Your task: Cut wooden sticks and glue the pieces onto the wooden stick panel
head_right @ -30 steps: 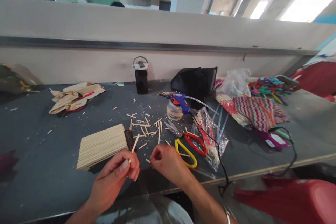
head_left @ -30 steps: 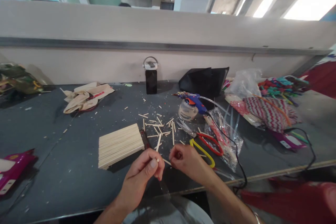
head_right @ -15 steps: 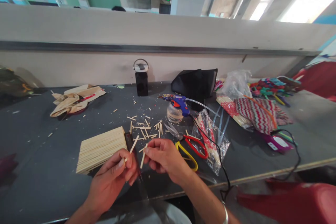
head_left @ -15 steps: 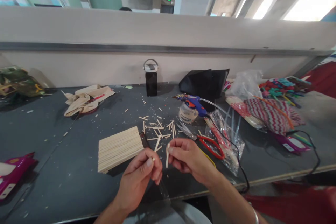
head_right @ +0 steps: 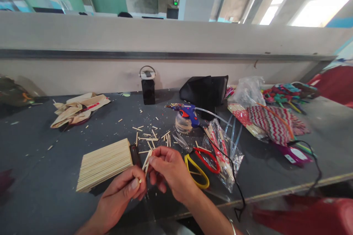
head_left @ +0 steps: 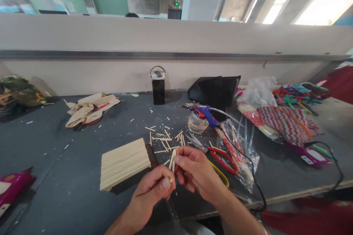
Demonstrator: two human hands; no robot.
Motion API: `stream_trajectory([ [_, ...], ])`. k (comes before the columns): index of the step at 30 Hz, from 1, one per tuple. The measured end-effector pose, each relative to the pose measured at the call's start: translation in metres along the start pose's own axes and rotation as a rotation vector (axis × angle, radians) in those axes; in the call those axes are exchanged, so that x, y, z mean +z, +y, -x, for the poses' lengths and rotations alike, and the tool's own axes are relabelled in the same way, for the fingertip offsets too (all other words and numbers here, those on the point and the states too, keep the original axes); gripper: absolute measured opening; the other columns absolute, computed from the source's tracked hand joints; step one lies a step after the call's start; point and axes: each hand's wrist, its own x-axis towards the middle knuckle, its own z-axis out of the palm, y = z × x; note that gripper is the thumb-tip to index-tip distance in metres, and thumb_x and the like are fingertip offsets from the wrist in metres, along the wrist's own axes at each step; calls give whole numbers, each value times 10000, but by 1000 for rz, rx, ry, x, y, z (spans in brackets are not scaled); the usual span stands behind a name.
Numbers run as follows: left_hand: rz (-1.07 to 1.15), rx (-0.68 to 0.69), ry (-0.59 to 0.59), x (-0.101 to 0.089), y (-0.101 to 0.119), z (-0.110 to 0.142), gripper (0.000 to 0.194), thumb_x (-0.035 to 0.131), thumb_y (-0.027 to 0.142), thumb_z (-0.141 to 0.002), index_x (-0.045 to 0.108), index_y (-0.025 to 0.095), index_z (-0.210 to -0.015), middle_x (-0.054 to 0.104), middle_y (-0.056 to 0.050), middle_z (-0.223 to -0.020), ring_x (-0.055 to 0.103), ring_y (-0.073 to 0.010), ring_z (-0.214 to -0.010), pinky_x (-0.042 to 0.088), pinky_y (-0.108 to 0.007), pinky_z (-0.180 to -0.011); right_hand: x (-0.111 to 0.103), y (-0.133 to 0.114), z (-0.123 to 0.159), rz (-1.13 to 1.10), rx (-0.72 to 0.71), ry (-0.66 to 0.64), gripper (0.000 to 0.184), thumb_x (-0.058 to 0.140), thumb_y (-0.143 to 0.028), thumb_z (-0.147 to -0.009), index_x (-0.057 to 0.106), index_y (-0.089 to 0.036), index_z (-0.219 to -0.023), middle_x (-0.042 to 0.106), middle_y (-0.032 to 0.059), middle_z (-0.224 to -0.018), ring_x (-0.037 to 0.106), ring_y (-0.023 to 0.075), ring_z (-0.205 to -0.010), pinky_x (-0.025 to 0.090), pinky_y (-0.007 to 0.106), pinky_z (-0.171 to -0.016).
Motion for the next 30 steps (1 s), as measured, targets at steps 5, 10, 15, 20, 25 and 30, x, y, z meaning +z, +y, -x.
stream_trajectory([
  [5,-2,-12,-58,0,3,-2,277,536,391,-904,591,155,-771,529,-20,-750,427,-121,-648,338,-259,-596,1,1,4,4,-12,-76,216,704,-336,-772,574,-166,-799,582,-54,-474,465,52,-342,318,96,-254],
  [10,94,-29,-82,-2,9,-3,226,540,348,-910,611,154,-818,560,-10,-682,466,-102,-572,352,-245,-559,-5,-9,5,30,-48,-63,238,686,-370,-807,596,-152,-773,574,-49,-465,417,30,-339,311,97,-285],
  [15,125,-55,235,-6,21,-10,177,515,310,-926,589,172,-845,586,9,-706,497,-81,-541,389,-221,-549,-12,-18,6,65,-92,-27,257,682,-385,-812,593,-153,-745,577,-46,-483,389,21,-341,283,109,-302],
  [20,92,-193,257,3,23,-16,182,586,324,-881,556,152,-831,641,-27,-756,571,-108,-562,464,-243,-560,-5,-17,9,192,-108,-5,285,663,-426,-811,604,-156,-742,585,-42,-510,394,26,-348,298,132,-322],
  [25,177,-293,199,11,26,-14,182,601,310,-869,555,138,-835,684,-71,-766,625,-133,-564,512,-249,-522,-1,-14,10,342,-152,88,275,656,-429,-802,621,-160,-753,577,-47,-488,405,39,-342,304,145,-318],
  [30,203,-308,177,12,26,-14,188,655,295,-829,585,121,-813,673,-56,-723,622,-118,-527,511,-214,-470,-1,-11,11,365,-133,114,251,654,-412,-790,611,-170,-743,568,-57,-475,394,40,-332,304,144,-310],
])
